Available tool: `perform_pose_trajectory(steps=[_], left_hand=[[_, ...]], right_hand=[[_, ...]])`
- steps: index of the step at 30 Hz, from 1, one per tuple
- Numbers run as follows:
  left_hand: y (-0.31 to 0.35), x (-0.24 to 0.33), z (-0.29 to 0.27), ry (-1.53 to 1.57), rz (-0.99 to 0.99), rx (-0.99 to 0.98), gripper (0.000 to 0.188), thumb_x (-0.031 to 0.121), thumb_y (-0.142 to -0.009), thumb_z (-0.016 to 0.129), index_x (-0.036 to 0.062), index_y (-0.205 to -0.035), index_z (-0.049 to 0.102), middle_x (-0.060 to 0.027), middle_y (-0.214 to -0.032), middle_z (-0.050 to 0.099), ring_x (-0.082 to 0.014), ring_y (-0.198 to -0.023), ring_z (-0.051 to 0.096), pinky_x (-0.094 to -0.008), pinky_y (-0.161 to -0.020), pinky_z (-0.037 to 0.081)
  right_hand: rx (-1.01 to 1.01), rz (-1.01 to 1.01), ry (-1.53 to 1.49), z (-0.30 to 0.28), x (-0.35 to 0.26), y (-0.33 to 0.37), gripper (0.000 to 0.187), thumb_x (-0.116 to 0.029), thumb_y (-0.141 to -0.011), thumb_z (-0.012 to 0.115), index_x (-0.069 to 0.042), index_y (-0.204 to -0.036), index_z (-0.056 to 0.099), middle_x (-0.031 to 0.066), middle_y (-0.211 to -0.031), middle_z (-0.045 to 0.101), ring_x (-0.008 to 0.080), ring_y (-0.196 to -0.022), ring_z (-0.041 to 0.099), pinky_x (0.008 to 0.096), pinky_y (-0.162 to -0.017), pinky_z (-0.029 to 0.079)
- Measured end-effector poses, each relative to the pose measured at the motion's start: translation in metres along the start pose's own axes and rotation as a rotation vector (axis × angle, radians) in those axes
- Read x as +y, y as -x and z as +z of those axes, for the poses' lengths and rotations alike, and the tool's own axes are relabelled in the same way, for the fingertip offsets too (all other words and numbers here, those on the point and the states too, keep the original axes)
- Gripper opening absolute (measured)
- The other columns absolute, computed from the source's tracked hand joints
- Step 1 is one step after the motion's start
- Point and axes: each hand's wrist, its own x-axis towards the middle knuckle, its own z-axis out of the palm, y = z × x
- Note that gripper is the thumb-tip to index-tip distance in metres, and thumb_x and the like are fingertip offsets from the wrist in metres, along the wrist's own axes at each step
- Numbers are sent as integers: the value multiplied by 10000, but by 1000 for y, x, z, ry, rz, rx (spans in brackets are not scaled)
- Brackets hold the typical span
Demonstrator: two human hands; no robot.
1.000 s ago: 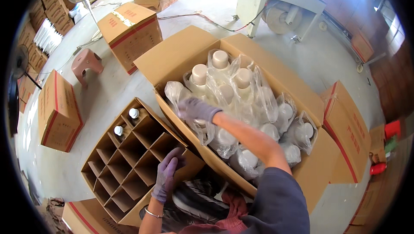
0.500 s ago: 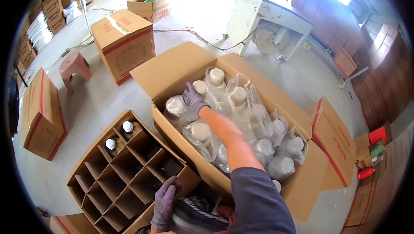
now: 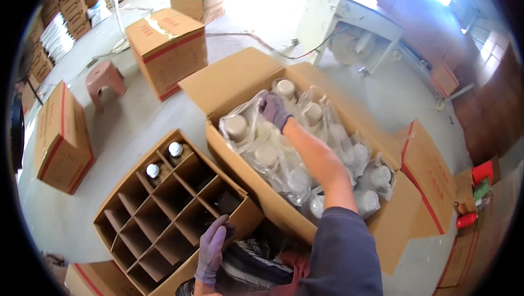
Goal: The person assembles a white kettle by inserting a metal liner into a plastic body, attaches a top component, wraps the unit in a plastic bag, and then places it into a cardboard box.
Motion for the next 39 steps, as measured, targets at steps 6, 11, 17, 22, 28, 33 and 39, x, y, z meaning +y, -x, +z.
perform_pose_trajectory(steps=[6, 11, 17, 22, 28, 33, 39], left_hand=[[0, 3, -7, 133, -27, 54, 394, 186, -1016, 484, -37, -1340, 510, -113, -1111, 647, -188, -1019, 631, -325, -948, 501], [-10, -1, -5, 345, 54, 32, 468, 270, -1010, 506, -34, -1363, 470, -128, -1152, 622, -223, -1057, 619, -365, -973, 498], [-13, 28, 30, 704, 46, -150, 630, 449, -986, 497, -2, -1416, 405, -123, -1317, 527, -270, -1151, 559, -403, -987, 476], [71, 1, 16, 648, 163, -45, 688, 510, -971, 481, 1, -1425, 391, -131, -1342, 507, -277, -1187, 530, -403, -1008, 452], [146, -27, -6, 592, 299, 132, 759, 583, -952, 461, 5, -1436, 375, -141, -1373, 482, -286, -1229, 494, -403, -1033, 424], [173, -9, -32, 477, 448, 186, 818, 644, -937, 445, 9, -1446, 361, -150, -1398, 462, -294, -1265, 464, -403, -1054, 400], [181, 65, -42, -381, 622, 441, 576, 442, -1028, 359, -20, -1344, 492, -138, -1336, 519, -236, -1138, 535, -354, -966, 441]], right_hand=[[-3, 13, -121, 91, -54, 38, 102, -81, -929, 492, -137, -901, 572, -8, -603, 472, 141, -523, 514, 294, -515, 443], [-287, 93, -127, 169, -97, 143, 131, -146, -983, 510, -95, -1097, 553, -6, -804, 572, 96, -598, 534, 280, -545, 483], [-766, 529, 156, 209, -59, 347, 233, -237, -959, 607, -76, -1123, 574, 30, -961, 630, 111, -793, 590, 281, -662, 506], [-1423, 556, 541, 173, -8, 434, 309, -255, -925, 660, -51, -1143, 582, 49, -1002, 645, 140, -887, 599, 302, -764, 508], [-1018, 685, 619, 129, -90, 415, 422, -265, -881, 728, -36, -1195, 565, 65, -992, 654, 173, -897, 626, 309, -807, 524], [-999, -323, 789, 184, -72, 418, 993, -274, -760, 828, -59, -1510, 214, 164, -1309, 503, 235, -1074, 582, 336, -932, 499], [-1192, -538, 908, 218, -42, 399, 447, -80, -766, 710, -8, -1171, 537, 169, -1080, 581, 313, -969, 620, 367, -835, 497]])
